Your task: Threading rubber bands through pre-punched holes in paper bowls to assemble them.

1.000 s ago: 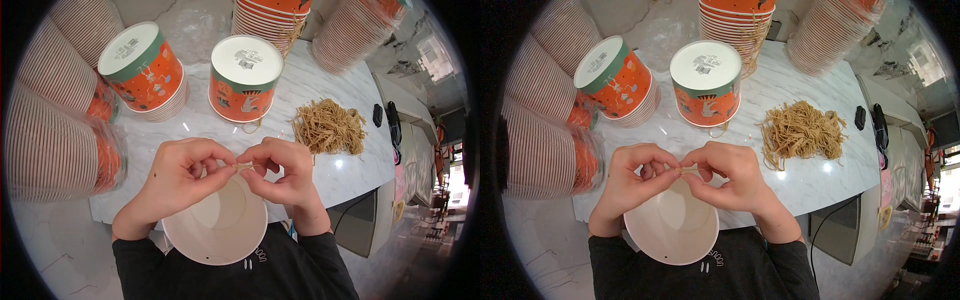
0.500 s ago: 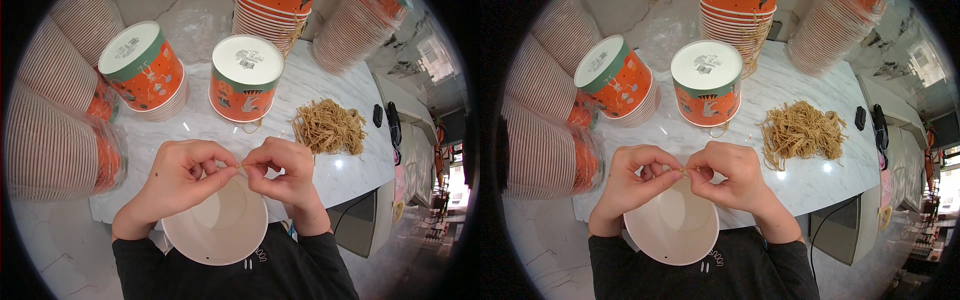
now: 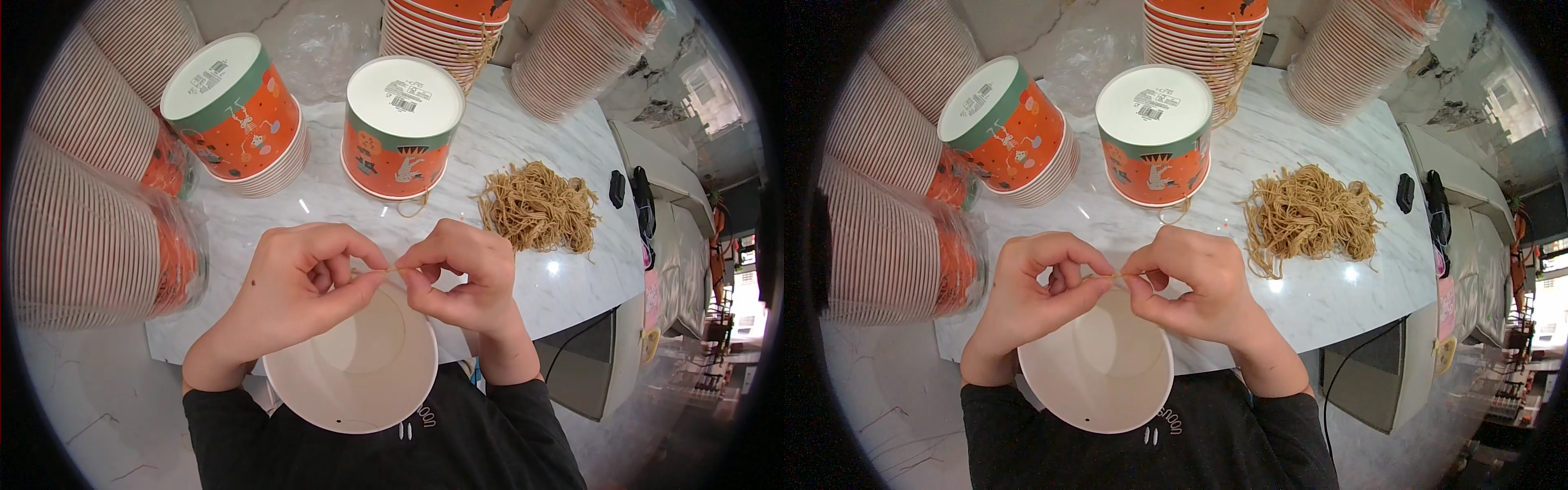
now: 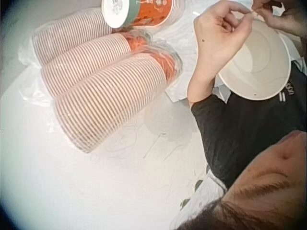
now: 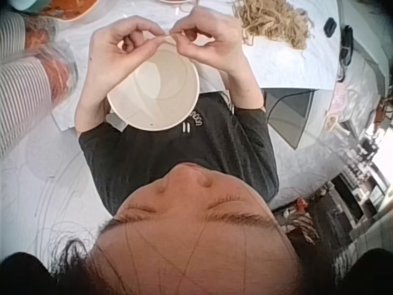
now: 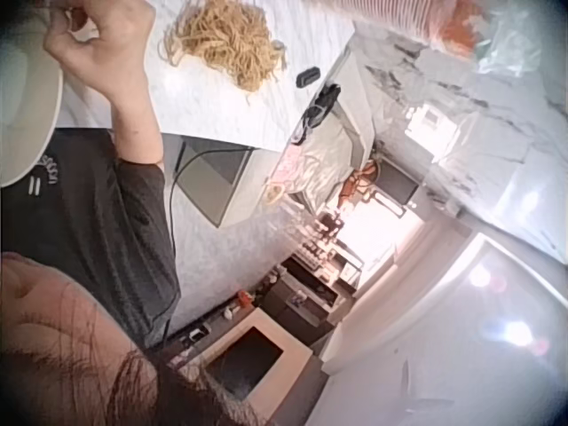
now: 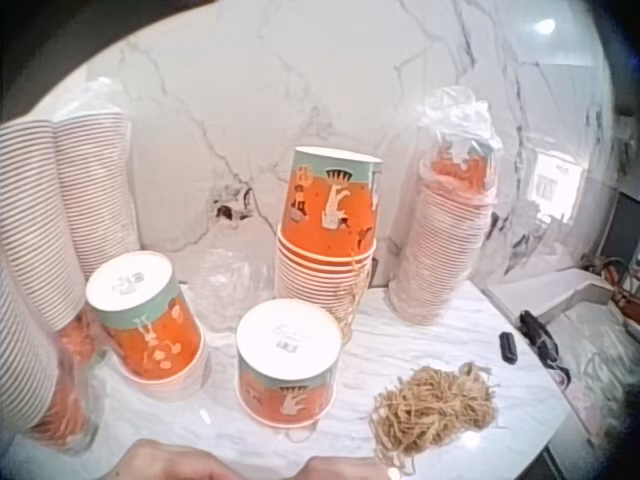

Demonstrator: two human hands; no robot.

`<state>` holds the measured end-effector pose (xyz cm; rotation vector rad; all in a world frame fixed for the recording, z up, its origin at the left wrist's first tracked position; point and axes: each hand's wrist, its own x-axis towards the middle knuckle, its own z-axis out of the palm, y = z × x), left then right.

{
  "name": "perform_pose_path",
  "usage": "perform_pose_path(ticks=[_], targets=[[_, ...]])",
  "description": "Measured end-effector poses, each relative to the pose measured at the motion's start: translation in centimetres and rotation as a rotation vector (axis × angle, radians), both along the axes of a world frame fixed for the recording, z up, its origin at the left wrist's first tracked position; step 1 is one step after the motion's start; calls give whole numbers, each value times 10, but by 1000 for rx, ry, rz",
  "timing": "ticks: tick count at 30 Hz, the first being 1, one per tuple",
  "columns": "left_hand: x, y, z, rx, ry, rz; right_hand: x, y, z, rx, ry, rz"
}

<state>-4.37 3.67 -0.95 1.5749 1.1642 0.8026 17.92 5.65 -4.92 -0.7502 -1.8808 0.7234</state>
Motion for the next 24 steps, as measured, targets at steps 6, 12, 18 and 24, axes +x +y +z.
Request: perform_pose_path(ticks=[6, 12, 18, 24], targets=[[-2, 2, -3, 1, -46, -5, 0, 0, 0, -13, 40, -4], [-2, 2, -2, -9, -65, -4, -4, -2, 3, -67, 96, -11], [0, 2, 1, -20, -74, -28, -3, -2, 5, -51, -25, 29], [-2, 3, -2, -7, -49, -18, 0, -4, 6, -53, -99, -2]])
